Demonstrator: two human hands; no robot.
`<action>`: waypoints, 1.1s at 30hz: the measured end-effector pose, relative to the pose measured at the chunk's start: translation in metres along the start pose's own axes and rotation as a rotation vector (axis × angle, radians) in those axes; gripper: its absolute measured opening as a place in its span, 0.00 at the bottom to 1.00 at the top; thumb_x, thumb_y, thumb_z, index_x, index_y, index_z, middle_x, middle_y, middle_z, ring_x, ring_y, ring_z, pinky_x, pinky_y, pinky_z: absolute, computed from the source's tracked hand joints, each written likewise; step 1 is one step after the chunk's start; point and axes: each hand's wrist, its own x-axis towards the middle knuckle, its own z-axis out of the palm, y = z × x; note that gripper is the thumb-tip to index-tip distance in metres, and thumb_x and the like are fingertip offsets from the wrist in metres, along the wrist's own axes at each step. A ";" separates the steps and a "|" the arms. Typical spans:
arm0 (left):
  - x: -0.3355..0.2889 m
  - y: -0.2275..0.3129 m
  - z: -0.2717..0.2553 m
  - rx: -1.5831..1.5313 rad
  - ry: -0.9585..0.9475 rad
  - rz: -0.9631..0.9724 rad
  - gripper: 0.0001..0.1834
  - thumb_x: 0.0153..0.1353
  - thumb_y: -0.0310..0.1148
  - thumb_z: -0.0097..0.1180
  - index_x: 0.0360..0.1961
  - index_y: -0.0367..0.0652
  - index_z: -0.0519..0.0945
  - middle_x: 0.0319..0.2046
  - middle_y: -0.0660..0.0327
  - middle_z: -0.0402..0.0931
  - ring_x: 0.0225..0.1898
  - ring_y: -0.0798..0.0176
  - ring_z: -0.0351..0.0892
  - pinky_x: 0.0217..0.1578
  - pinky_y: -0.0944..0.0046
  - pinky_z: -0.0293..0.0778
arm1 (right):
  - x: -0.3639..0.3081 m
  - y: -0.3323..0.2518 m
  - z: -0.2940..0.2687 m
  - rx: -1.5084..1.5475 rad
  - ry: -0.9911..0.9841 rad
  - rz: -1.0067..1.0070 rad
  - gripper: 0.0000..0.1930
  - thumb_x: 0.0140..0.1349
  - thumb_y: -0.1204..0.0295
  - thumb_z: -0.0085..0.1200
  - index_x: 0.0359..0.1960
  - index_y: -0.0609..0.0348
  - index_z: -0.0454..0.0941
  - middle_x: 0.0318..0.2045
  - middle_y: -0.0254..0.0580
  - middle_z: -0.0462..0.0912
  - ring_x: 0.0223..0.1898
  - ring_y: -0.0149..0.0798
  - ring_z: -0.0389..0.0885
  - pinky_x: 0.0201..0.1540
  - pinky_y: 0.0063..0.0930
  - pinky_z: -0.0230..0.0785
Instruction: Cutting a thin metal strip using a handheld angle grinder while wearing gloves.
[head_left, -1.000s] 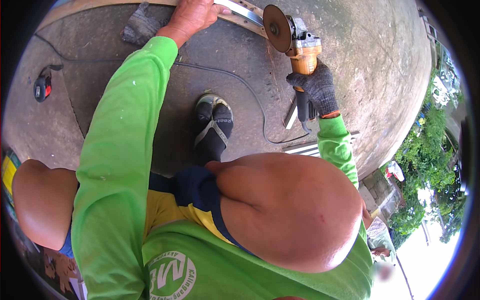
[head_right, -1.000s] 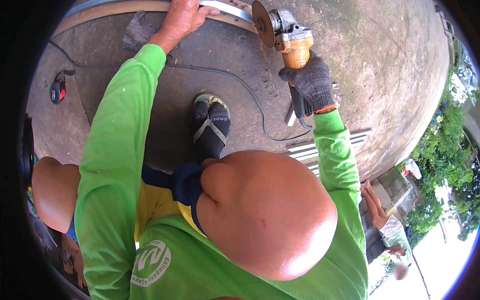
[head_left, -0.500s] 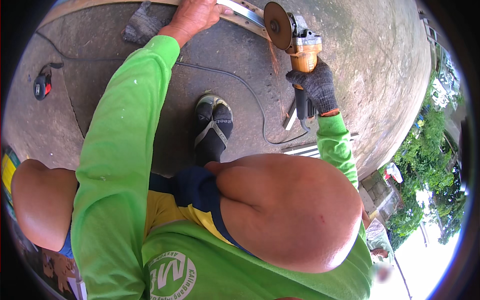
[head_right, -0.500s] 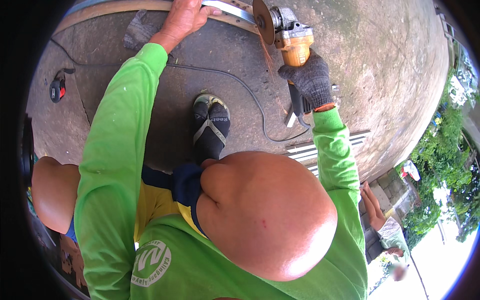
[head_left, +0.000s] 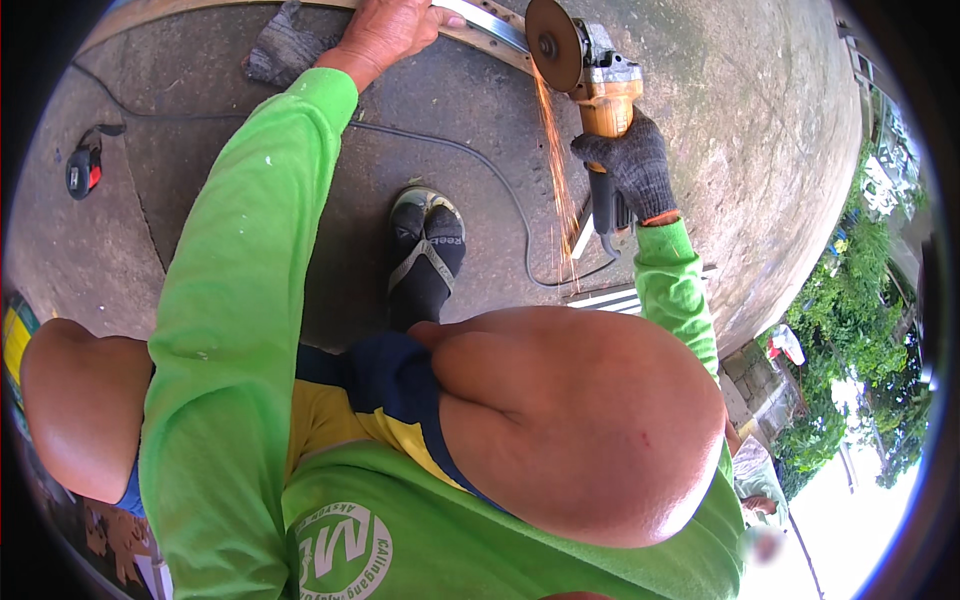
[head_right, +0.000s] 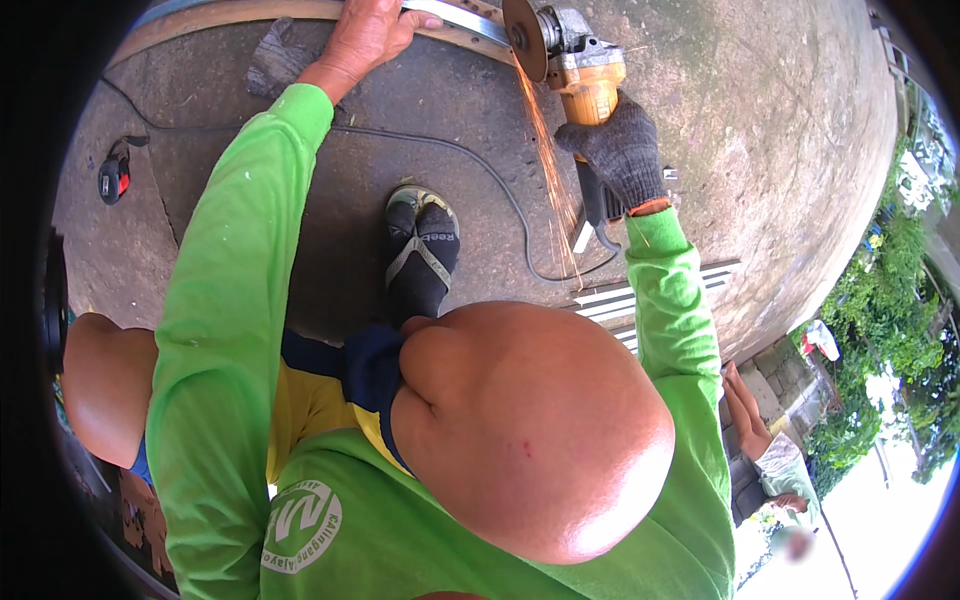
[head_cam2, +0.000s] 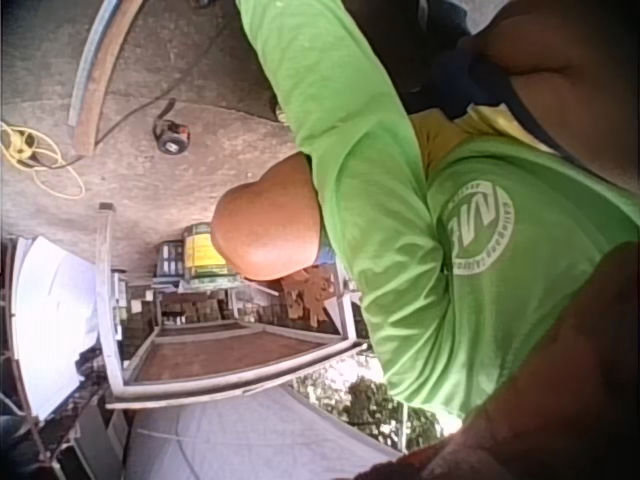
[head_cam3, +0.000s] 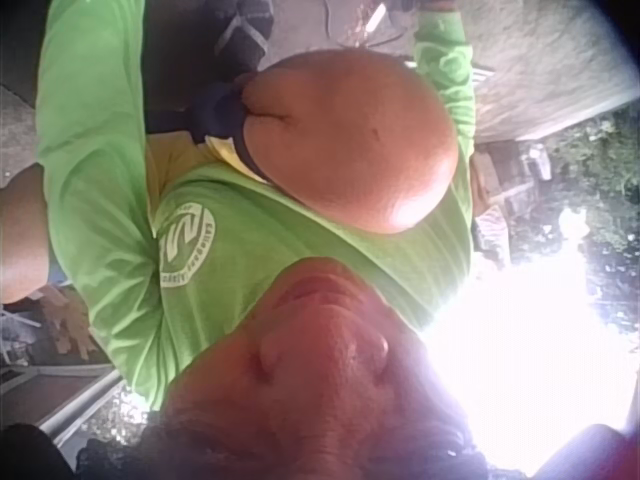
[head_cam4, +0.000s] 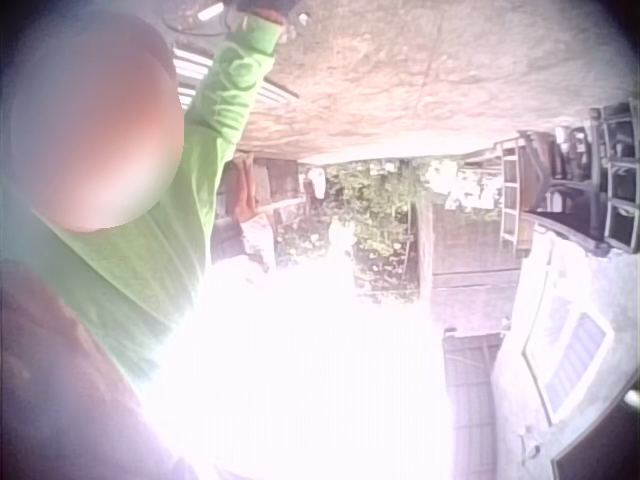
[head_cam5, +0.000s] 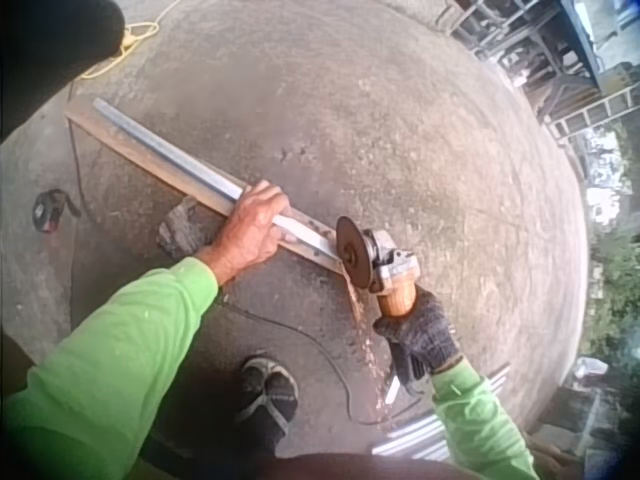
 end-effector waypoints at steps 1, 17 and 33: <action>-0.001 -0.004 0.001 0.004 -0.002 0.000 0.13 0.46 0.22 0.67 0.29 0.39 0.73 0.33 0.51 0.72 0.42 0.42 0.71 0.44 0.47 0.68 | 0.001 0.000 0.000 0.004 0.001 -0.004 0.30 0.40 0.60 0.75 0.46 0.60 0.80 0.36 0.46 0.87 0.36 0.43 0.88 0.43 0.35 0.81; -0.001 0.001 0.003 -0.022 -0.010 0.024 0.13 0.46 0.22 0.67 0.29 0.39 0.73 0.32 0.51 0.72 0.41 0.42 0.71 0.44 0.47 0.67 | 0.013 0.003 0.000 -0.024 0.000 -0.032 0.29 0.42 0.59 0.75 0.45 0.60 0.81 0.35 0.46 0.88 0.36 0.42 0.88 0.43 0.35 0.81; -0.001 0.000 0.006 -0.062 0.009 0.039 0.13 0.45 0.24 0.67 0.28 0.39 0.73 0.31 0.51 0.72 0.40 0.42 0.71 0.43 0.47 0.67 | 0.010 0.001 -0.003 -0.061 0.029 -0.015 0.31 0.40 0.59 0.76 0.46 0.61 0.81 0.35 0.46 0.88 0.36 0.43 0.88 0.43 0.35 0.81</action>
